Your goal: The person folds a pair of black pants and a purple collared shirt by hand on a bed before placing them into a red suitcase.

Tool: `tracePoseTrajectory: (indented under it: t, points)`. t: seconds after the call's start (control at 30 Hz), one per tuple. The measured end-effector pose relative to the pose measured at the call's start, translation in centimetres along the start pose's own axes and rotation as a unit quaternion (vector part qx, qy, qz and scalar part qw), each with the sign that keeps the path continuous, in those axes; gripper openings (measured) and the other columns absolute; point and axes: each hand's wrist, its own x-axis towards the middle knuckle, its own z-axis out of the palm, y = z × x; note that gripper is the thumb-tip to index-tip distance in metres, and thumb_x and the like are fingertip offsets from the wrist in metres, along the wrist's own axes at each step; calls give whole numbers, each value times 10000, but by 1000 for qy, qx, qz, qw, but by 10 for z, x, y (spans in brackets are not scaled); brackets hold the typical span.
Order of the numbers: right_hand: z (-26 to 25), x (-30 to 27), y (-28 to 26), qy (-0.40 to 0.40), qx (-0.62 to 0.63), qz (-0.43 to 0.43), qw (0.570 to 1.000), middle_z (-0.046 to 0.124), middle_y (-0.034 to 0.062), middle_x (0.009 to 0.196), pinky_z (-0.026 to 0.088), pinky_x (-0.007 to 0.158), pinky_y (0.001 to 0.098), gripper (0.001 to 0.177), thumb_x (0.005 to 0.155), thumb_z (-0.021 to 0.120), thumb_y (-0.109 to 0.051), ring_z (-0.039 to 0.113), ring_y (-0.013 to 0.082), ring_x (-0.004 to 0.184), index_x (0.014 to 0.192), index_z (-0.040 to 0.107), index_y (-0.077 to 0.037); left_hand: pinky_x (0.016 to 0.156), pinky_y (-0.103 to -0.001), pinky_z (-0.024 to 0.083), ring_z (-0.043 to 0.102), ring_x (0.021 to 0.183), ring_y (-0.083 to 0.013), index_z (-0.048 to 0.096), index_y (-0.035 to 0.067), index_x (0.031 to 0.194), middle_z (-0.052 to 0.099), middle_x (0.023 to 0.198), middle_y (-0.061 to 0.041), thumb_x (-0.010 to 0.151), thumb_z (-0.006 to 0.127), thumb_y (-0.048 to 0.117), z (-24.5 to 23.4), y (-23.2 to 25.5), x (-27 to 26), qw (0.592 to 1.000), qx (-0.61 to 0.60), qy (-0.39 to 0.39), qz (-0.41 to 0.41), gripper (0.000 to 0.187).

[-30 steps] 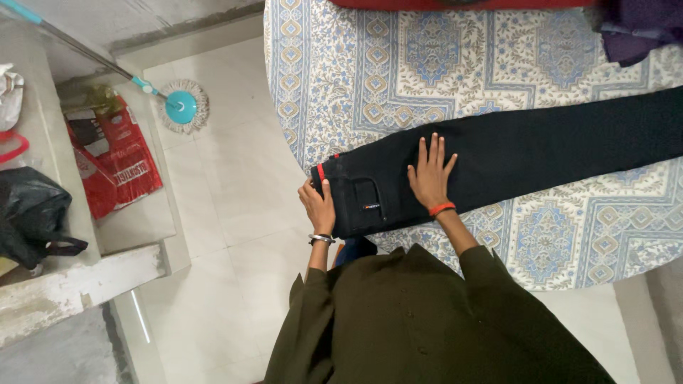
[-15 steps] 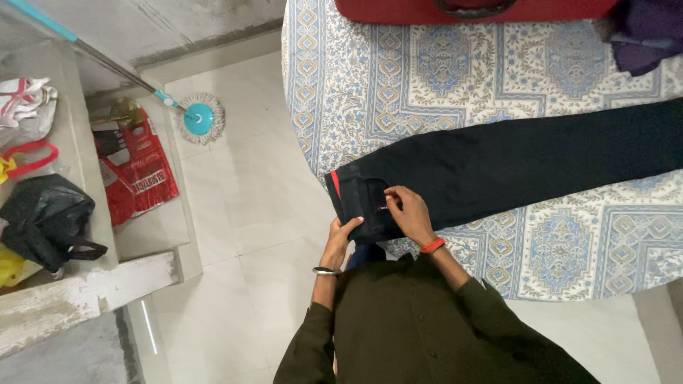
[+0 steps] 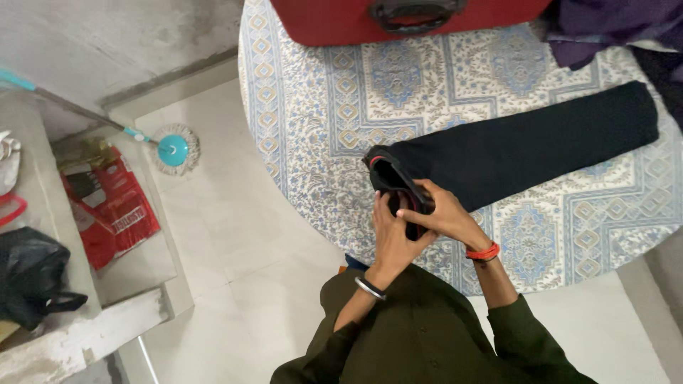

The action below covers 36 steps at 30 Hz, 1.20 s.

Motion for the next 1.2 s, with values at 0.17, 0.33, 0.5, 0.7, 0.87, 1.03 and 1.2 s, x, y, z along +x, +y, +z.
tracePoseTrajectory:
  t: [0.17, 0.33, 0.5, 0.7, 0.87, 1.03, 1.2]
  points:
    - [-53, 5, 61, 71, 62, -4, 996, 723, 77, 988, 546, 746, 295, 510, 769, 864, -251, 647, 128, 875, 1162, 663, 3, 1144, -772, 122, 52, 1551, -537, 393, -2, 1541, 190, 1631, -294, 818, 773, 611, 56, 31, 15, 992, 2, -125, 24, 1022]
    - [-109, 19, 142, 67, 220, 99, 968, 732, 66, 959, 535, 746, 295, 405, 751, 872, -159, 655, 114, 860, 1077, 720, 28, 1182, -750, 63, -24, 1621, -433, 290, -17, 1621, 5, 1752, -245, 839, 734, 521, 120, 50, 35, 979, -8, -200, 38, 1048]
    - [-156, 25, 183, 66, 235, 137, 960, 761, 44, 958, 549, 761, 275, 361, 767, 853, -199, 691, 107, 877, 1059, 748, -15, 1183, -749, -13, -97, 1612, -432, 89, -86, 1632, -55, 1742, -252, 849, 743, 503, 165, 79, 52, 974, -38, -217, 42, 1178]
    - [-210, 40, 224, 63, 254, 171, 950, 763, 52, 953, 541, 746, 288, 339, 813, 831, -239, 683, 117, 869, 1056, 771, -11, 1180, -734, -31, -107, 1599, -421, 35, -76, 1621, -51, 1723, -260, 799, 775, 475, 224, 122, 83, 976, -32, -215, -1, 1236]
    - [-272, 44, 249, 64, 278, 175, 942, 763, 51, 948, 550, 731, 282, 309, 812, 808, -234, 696, 122, 854, 1036, 766, -26, 1212, -692, 6, -25, 1614, -401, 149, -48, 1623, 60, 1730, -237, 820, 758, 430, 273, 156, 110, 981, -77, -178, -4, 1115]
    - [-339, 39, 278, 87, 254, 189, 944, 762, 62, 944, 553, 734, 310, 341, 776, 826, -235, 705, 155, 840, 1020, 752, -10, 1269, -624, 74, 61, 1629, -382, 317, -19, 1597, 142, 1737, -212, 971, 620, 316, 296, 173, 116, 988, -76, -129, 30, 773]
    - [-419, 41, 330, 115, 206, 193, 952, 755, 48, 958, 537, 768, 304, 392, 770, 828, -275, 692, 158, 879, 1055, 752, -18, 1248, -651, 66, 85, 1608, -384, 347, -15, 1576, 131, 1717, -225, 1002, 568, 263, 325, 175, 135, 994, 67, -78, 47, 675]
